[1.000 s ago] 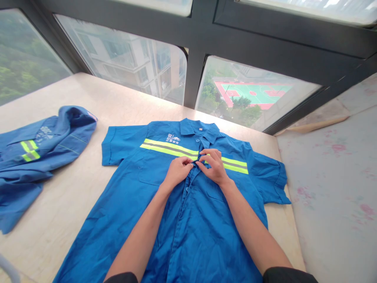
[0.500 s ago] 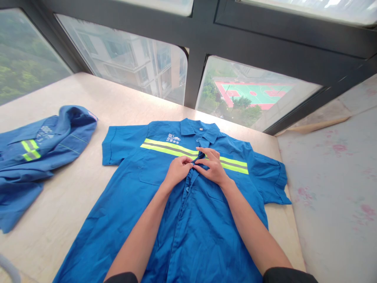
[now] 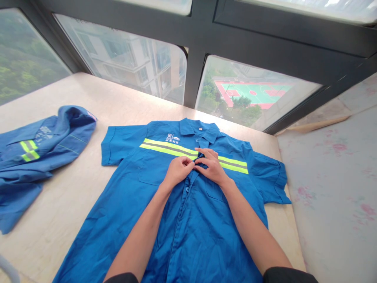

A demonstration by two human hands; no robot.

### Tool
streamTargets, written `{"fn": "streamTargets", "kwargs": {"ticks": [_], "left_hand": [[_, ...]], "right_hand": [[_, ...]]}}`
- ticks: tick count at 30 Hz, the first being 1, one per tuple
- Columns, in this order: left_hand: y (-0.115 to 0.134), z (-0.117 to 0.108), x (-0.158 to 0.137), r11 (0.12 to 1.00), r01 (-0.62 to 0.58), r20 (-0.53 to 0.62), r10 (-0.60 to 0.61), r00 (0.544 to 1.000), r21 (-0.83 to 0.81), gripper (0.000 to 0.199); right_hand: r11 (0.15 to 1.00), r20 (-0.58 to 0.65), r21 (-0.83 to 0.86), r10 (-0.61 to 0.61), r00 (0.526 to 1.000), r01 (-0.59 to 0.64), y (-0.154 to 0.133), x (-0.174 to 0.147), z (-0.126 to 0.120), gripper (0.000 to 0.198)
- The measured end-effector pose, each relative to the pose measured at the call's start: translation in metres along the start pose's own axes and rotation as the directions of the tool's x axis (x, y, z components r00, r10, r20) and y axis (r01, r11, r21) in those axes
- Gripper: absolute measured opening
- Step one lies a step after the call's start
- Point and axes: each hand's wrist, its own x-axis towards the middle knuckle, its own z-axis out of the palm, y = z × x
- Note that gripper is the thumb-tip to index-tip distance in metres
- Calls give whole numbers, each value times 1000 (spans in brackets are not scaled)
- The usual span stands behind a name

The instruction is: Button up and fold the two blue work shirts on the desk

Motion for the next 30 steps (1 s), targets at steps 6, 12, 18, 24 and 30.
{"fn": "streamTargets", "kwargs": {"ticks": [6,12,18,24,30], "left_hand": [[-4,-3,2,1000,-12,76,13,997,-16,21],[-5,-1,2,997,-44,63,39,997,69,18],[-4,1,1,991,-66,51,61,997,114,18],[-3,1,1,984,-73,55,65,996,164,21],[-3,1,0,982,-78,41,72,997,173,23]], "right_hand": [[1000,31,1,10,999,-10,-3,1,1,8],[999,34,18,28,999,-29,-6,3,3,6],[997,48,57,43,998,-46,-7,4,2,9],[994,99,101,36,994,-46,-3,2,2,14],[991,118,121,46,992,-61,1,3,2,24]]}}
